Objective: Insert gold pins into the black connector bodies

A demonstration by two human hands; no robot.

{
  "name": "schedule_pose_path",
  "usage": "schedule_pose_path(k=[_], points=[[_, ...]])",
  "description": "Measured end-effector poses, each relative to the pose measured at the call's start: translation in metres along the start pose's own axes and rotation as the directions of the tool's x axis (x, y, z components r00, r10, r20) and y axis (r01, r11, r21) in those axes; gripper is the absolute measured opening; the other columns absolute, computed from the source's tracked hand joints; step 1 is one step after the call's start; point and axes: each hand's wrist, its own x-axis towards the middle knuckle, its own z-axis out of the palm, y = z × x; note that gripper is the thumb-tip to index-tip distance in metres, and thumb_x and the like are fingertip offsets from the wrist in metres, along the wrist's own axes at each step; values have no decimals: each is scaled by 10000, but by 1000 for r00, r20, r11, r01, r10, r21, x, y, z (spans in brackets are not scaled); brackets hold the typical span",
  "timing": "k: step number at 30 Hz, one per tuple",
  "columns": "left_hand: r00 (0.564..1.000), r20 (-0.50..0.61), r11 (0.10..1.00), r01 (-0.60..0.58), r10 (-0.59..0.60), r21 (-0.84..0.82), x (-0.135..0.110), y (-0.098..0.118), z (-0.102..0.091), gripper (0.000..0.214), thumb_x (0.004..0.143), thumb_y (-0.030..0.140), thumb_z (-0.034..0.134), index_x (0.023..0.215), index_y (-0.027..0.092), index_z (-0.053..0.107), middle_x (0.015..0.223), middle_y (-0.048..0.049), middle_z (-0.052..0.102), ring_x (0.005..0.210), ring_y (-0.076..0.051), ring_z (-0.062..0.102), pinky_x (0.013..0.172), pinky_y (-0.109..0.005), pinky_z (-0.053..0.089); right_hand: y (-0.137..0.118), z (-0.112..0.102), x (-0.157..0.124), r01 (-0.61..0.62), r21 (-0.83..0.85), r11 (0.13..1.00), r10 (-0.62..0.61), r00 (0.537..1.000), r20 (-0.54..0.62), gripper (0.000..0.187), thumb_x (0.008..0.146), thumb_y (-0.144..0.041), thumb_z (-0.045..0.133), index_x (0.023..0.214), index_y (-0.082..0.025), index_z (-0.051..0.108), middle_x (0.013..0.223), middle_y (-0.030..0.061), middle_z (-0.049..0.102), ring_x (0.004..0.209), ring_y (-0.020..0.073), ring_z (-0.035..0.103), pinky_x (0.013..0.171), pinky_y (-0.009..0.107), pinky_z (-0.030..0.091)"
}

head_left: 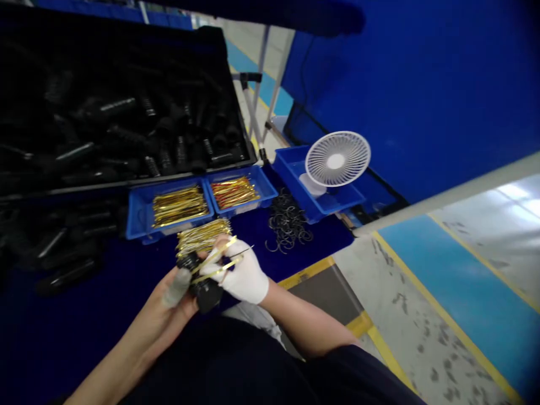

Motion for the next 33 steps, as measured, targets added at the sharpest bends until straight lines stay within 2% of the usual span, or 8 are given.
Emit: schedule_pose_path(k=[2,5,11,17,23,26,28,33], points=[[1000,10,1000,-4,4,-5,-10,9,-4,493,925,424,665,1379,248,587,1342,-111,651,1183,-313,639,929,-423,584,-1,1,-5,24,-102,994,-30,998,-56,242,893,-408,683,776,-205,621,789,17,609,720,167,594,716,306,514],[1000,18,999,-22,21,49,-8,13,1,524,919,464,669,1367,199,606,1333,-148,638,1141,-304,654,904,-404,589,-8,-1,-10,53,-198,979,-43,998,52,168,918,-318,638,784,-223,599,834,16,621,775,168,605,745,296,493],[991,-75,990,-104,112,99,-5,16,4,455,734,343,875,1142,239,702,1064,-57,712,841,-190,704,730,-289,602,-5,-12,-4,-94,-233,968,96,995,0,179,897,-256,655,750,-210,565,759,-7,610,733,162,592,735,298,459],[993,-10,958,-108,115,267,0,5,-9,355,710,320,888,993,150,757,901,-68,738,749,-158,667,663,-219,538,-3,-8,-10,-85,-202,976,90,996,15,178,926,-269,627,762,-205,599,769,5,641,741,163,616,729,291,474],[999,-45,975,-4,15,220,6,12,-19,377,731,378,863,1006,142,757,872,-95,759,732,-188,691,676,-266,553,6,-12,-19,351,-210,912,-290,917,275,153,929,-301,654,798,-223,651,735,10,640,663,156,576,655,297,427],[990,-125,967,-30,64,254,7,17,-27,436,713,412,871,1030,143,742,904,-118,769,812,-232,719,708,-293,560,13,-11,-22,161,-67,985,-162,987,-20,186,951,-343,630,811,-221,649,735,13,614,663,156,565,645,302,421],[975,-166,937,-85,148,338,7,15,-34,443,731,399,864,1068,145,728,960,-128,772,900,-244,717,760,-295,553,6,-8,-19,4,222,975,53,967,-249,336,980,-463,561,748,-222,601,636,-23,505,544,132,466,568,286,381],[956,-179,871,-121,231,476,10,1,-44,421,805,412,800,1116,148,697,1031,-131,762,987,-255,693,855,-330,532,-27,11,-5,89,778,622,254,917,-308,578,1007,-601,408,577,-216,415,483,-79,252,388,91,216,471,258,307]])
